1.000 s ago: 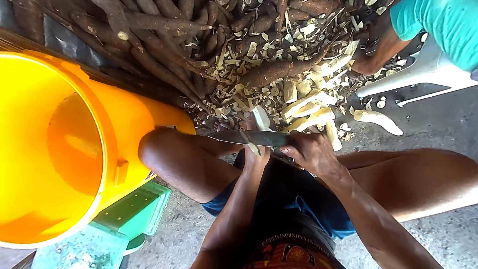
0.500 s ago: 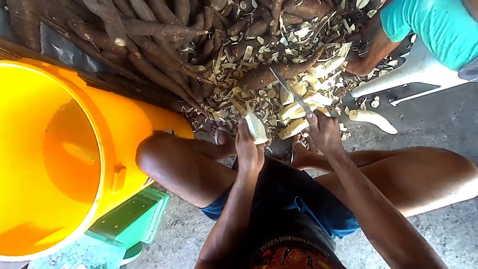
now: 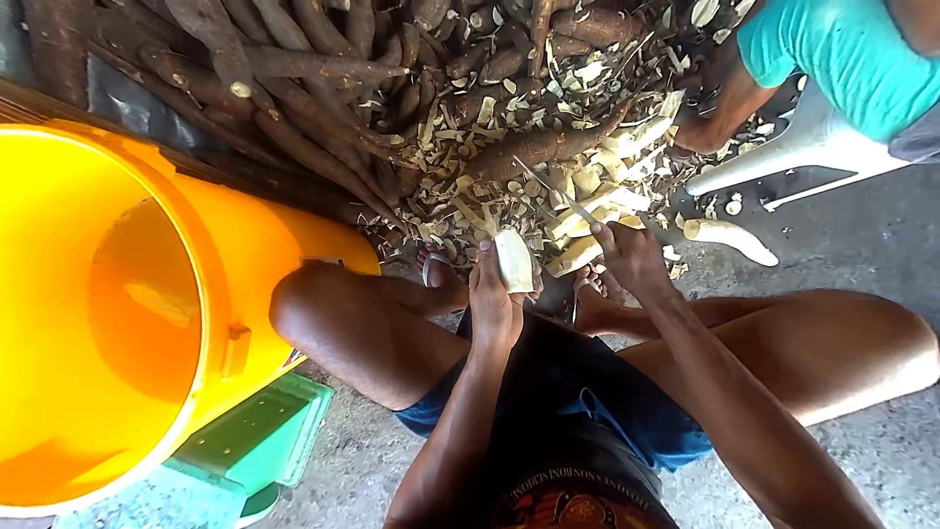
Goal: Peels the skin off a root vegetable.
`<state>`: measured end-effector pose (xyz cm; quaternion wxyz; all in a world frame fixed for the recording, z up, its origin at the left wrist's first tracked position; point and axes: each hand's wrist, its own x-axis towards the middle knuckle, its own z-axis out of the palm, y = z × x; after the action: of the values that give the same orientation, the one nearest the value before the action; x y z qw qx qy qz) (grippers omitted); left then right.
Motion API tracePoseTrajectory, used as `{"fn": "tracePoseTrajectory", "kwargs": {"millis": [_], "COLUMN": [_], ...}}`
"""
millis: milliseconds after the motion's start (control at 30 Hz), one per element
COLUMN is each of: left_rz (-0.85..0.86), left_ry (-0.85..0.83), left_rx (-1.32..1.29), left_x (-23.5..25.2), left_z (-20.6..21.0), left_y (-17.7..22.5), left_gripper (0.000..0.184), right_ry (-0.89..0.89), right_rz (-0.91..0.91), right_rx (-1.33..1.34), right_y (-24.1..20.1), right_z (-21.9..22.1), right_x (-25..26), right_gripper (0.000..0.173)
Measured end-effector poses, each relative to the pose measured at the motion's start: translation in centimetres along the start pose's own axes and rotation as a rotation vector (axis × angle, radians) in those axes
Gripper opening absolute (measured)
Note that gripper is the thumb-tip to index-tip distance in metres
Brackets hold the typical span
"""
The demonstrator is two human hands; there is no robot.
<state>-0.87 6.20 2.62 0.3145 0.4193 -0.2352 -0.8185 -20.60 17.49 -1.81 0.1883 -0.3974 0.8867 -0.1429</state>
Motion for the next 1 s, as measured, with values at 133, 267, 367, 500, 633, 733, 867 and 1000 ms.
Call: {"fn": "tracePoseTrajectory", "kwargs": {"millis": [133,267,367,500,633,733,867,1000], "left_rz": [0.007,0.020,0.044,0.095,0.090,0.098,0.119,-0.002], "left_ry": [0.032,-0.015,0.009,0.065,0.051,0.054,0.055,0.144], "left_rx": [-0.026,-0.089,-0.072,0.016,0.002,0.020,0.036,0.047], "left_x": [1.4,1.6,0.9,0.3,0.3,0.3,0.2,0.6], "left_z": [-0.1,-1.1,-0.7,0.2,0.9,1.1,0.7,1.0], "left_y": [-0.2,-1.8,-2.6,-2.9,-2.6,-2.5,-2.7,-1.8], "left_gripper": [0.047,0.031,0.026,0.029,0.037,0.035,0.031,0.039], "right_ry": [0.037,0.069,0.104,0.114,0.122,0.137,0.176,0.064], "right_rz": [-0.247,-0.389,-0.398,-0.404,-0.412,-0.427,-0.452,-0.207], "right_rx": [0.184,0.122,0.025,0.013,0.020,0.024,0.016,-0.084], "right_y": [-4.2,-6.6,-6.8,-6.8,-6.8,-6.7,-6.3,-2.2], "right_z": [-1.7,-1.5,-0.9,-0.7,-0.5,-0.3,0.3,1.2], "right_x": [-2.9,-5.5,-6.0,-6.2,-6.3,-6.2,-5.9,-3.3], "right_gripper": [0.077,0.083,0.086,0.085,0.084,0.084,0.084,0.077]}}
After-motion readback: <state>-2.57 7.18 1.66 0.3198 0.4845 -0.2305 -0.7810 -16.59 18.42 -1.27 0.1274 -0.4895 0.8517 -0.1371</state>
